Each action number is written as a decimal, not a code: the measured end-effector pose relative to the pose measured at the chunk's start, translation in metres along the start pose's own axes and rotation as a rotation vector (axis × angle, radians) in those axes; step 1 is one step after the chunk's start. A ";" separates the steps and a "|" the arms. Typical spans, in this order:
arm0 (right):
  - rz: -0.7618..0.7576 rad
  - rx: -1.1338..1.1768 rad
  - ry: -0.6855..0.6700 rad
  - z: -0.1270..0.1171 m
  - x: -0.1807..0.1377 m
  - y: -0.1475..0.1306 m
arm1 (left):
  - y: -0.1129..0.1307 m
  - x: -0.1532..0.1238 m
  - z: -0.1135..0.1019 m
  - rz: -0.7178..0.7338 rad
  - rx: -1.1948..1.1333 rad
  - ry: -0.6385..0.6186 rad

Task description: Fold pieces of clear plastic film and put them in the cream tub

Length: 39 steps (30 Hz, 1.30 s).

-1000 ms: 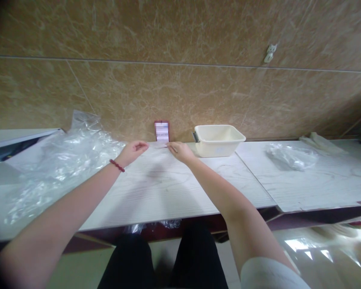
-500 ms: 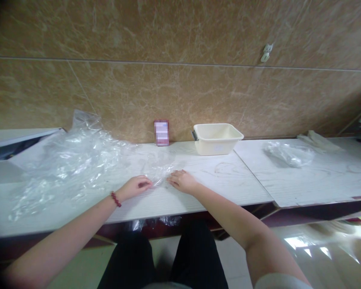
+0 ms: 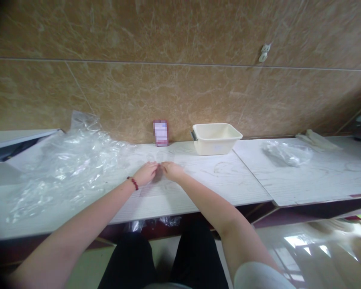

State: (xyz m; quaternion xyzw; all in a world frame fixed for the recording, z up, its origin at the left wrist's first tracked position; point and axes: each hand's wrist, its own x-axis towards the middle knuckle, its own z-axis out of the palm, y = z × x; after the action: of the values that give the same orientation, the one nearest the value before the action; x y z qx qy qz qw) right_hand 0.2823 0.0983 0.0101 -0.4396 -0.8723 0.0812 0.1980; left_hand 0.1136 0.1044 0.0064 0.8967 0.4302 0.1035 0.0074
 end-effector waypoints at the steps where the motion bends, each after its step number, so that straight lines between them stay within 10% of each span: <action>1: 0.020 -0.018 -0.011 0.007 0.005 0.000 | -0.001 0.004 0.006 -0.012 0.033 -0.029; 19: 0.347 -0.261 -0.152 0.014 0.008 0.017 | -0.046 0.011 0.006 -0.196 0.032 -0.209; 34: 0.448 -0.249 -0.098 0.000 0.014 0.018 | -0.088 0.013 0.000 -0.544 0.003 0.144; 39: 0.450 -0.176 -0.090 -0.020 0.029 0.002 | -0.090 0.001 -0.004 -0.698 0.043 0.089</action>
State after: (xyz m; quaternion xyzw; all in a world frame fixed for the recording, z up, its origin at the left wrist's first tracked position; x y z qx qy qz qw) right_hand 0.2770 0.1219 0.0359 -0.6344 -0.7640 0.0666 0.0970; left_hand 0.0444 0.1611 0.0012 0.6903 0.7126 0.1247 0.0048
